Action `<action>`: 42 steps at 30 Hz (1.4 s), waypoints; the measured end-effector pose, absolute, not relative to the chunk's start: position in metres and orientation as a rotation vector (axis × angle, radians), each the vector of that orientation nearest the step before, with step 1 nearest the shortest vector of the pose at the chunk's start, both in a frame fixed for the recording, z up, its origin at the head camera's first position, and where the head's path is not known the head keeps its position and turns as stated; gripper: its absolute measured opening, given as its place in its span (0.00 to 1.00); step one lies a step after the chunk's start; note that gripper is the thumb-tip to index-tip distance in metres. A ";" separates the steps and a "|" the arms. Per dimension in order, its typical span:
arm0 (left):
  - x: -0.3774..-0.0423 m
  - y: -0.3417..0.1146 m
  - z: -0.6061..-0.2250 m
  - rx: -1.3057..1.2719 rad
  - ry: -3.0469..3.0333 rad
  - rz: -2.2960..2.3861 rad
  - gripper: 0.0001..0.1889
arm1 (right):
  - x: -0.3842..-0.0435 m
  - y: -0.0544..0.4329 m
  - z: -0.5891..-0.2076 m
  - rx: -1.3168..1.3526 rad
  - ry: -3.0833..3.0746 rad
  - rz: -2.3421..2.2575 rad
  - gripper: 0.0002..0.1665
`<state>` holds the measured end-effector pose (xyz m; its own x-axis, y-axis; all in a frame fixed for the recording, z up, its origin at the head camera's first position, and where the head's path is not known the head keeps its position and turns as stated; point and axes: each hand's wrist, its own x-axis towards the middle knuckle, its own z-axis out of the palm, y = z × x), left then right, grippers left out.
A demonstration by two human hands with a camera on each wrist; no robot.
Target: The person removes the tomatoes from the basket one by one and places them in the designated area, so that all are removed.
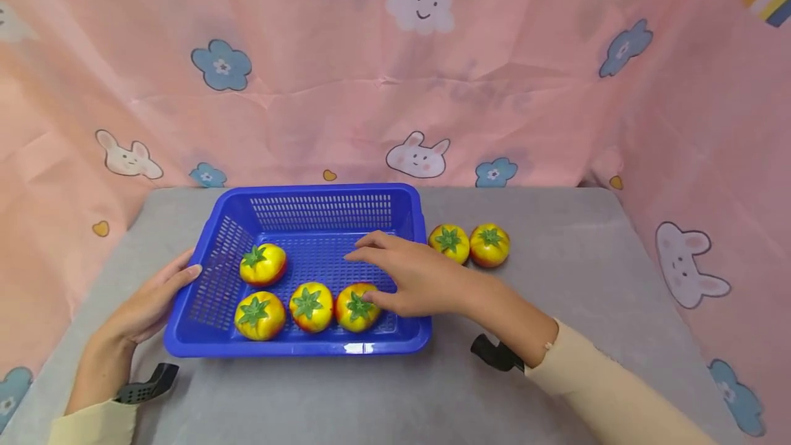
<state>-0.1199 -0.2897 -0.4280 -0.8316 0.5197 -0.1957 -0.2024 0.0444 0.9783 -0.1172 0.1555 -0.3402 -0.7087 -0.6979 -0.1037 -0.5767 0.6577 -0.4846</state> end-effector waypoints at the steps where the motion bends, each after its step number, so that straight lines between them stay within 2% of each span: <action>1: -0.120 -0.290 -0.429 0.319 1.813 1.840 0.36 | -0.117 0.154 -0.340 -1.031 2.583 -0.599 0.33; 12: -0.121 -0.288 -0.428 0.319 1.855 1.803 0.34 | -0.124 0.127 -0.342 -1.091 2.361 -0.394 0.28; 21: -0.123 -0.287 -0.426 0.284 1.885 1.786 0.37 | -0.126 0.104 -0.342 -1.020 2.307 -0.126 0.35; 33: -0.120 -0.290 -0.429 0.263 1.887 1.781 0.36 | -0.127 0.086 -0.344 -0.938 2.245 -0.018 0.44; 42: -0.120 -0.290 -0.427 0.250 1.939 1.762 0.37 | -0.133 0.080 -0.344 -0.962 2.258 0.107 0.41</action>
<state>-0.1201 -0.2901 -0.4273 -0.8558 0.4579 -0.2406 -0.1958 0.1436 0.9701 -0.1333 0.0795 -0.3439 -0.5021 -0.6114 -0.6116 -0.6664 0.7243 -0.1768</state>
